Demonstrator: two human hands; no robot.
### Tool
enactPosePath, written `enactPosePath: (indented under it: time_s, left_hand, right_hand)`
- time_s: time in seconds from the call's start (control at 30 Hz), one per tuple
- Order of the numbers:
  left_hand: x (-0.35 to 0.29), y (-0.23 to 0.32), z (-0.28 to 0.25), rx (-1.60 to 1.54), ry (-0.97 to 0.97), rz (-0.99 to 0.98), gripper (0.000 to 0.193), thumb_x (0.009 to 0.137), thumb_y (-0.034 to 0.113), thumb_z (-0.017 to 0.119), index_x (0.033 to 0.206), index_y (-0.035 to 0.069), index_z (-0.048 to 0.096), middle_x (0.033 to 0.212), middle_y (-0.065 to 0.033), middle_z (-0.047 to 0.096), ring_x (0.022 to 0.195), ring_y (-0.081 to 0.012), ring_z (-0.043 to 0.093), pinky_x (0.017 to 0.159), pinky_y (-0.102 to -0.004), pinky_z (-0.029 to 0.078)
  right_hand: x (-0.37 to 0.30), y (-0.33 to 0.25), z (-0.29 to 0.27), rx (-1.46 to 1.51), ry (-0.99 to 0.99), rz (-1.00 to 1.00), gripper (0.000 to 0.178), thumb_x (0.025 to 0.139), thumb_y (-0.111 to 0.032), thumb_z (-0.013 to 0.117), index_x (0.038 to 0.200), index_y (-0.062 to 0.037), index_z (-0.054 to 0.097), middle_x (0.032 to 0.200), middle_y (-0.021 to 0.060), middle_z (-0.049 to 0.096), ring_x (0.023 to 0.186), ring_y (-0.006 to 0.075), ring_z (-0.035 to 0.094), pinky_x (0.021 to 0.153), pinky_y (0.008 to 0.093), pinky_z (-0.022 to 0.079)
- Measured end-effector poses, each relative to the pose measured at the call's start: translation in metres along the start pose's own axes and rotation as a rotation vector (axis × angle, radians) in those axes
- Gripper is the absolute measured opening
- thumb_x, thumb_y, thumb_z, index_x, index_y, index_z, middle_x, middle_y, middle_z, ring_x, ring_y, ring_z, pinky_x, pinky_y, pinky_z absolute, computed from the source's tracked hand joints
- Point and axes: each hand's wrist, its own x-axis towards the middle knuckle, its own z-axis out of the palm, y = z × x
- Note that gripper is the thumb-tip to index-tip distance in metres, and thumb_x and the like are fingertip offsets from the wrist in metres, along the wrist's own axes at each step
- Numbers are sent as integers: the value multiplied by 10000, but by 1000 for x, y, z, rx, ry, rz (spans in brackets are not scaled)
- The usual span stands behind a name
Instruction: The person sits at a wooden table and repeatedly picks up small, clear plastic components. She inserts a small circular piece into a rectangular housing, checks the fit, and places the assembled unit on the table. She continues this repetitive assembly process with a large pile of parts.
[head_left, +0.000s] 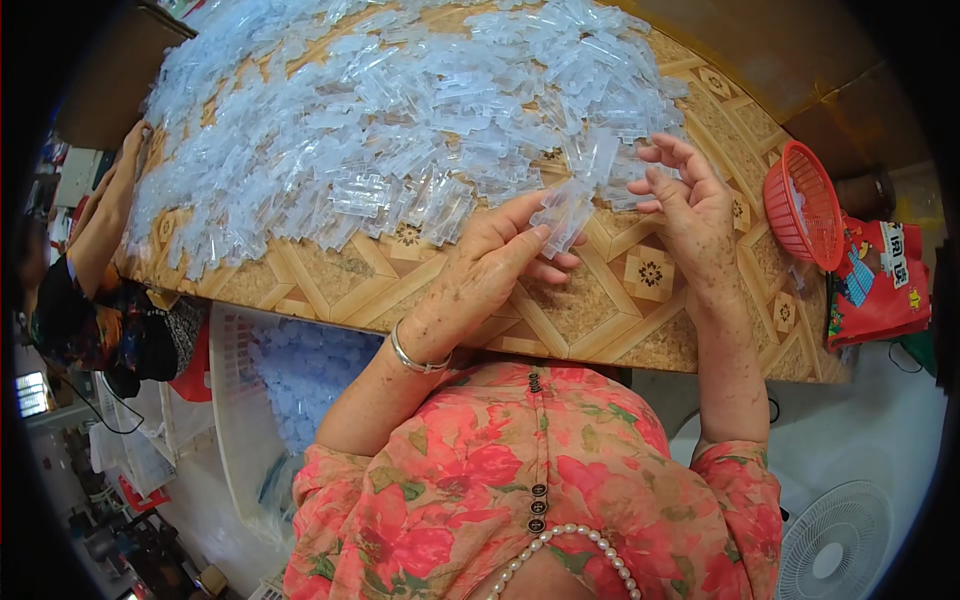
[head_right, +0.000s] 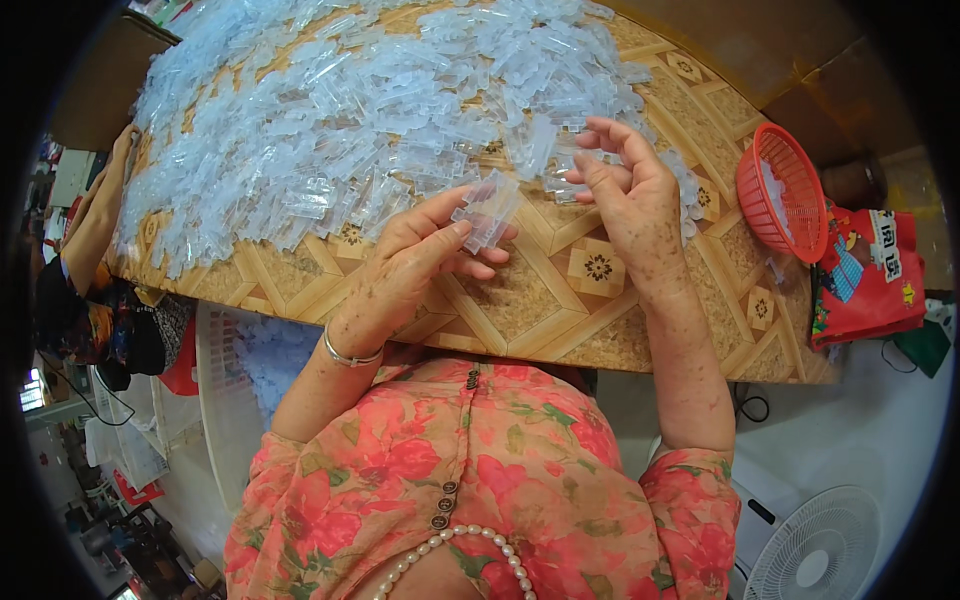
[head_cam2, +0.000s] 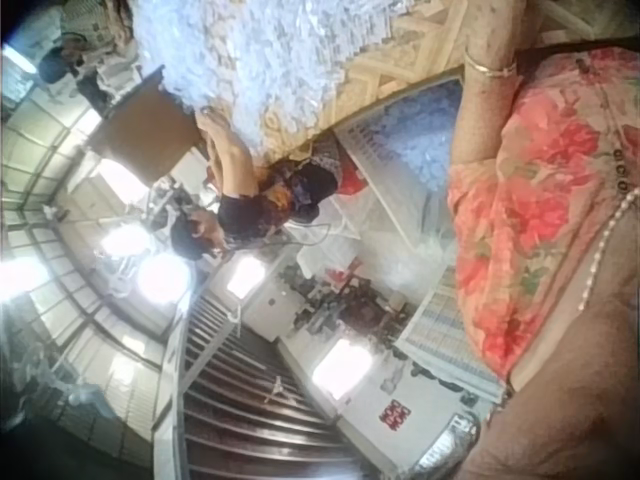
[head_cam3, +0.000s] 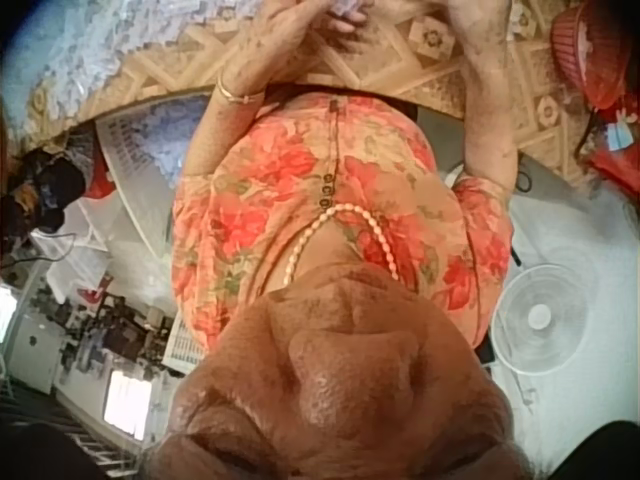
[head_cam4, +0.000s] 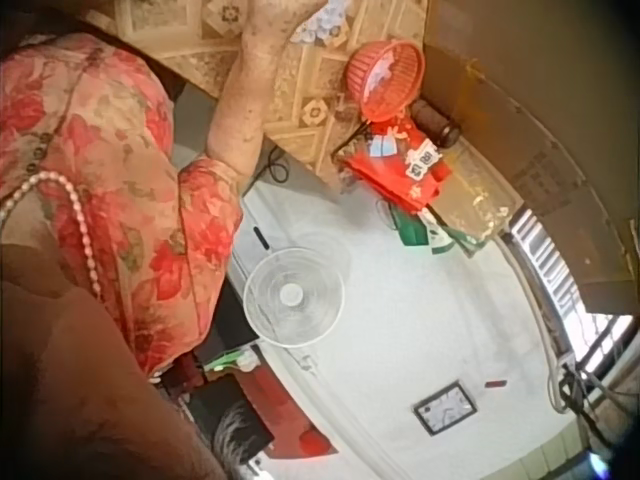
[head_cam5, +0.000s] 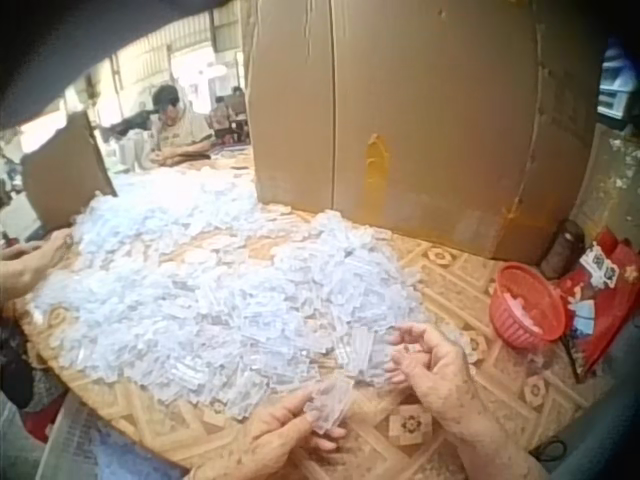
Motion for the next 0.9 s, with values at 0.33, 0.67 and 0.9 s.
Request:
enactPosePath:
  time_s: [0.33,0.67,0.9]
  left_hand:
    - [3,-7,-4,180,-34,-29,375,1088,142,490,1429,-3,545,1042,-74,715,840,-102,655,748,-254,576]
    - [3,-11,4,874,66,259,269,968,104,661,1215,-2,673,903,-107,722,722,-194,676,675,-349,551]
    - [7,-20,0,1123,176,505,311,856,85,737,1153,32,660,931,-141,652,846,-348,669,740,-435,535]
  right_hand:
    - [-36,0,-6,-252,-201,-2,287,954,-76,705,1233,-14,681,1059,72,722,796,100,661,725,258,550]
    - [-33,1,-7,-333,-222,-35,278,950,-92,706,1217,-16,689,1035,77,729,789,117,665,717,277,552]
    - [-15,-16,16,-519,-261,-205,234,928,-126,719,1137,-23,699,1037,117,725,831,231,709,741,331,572]
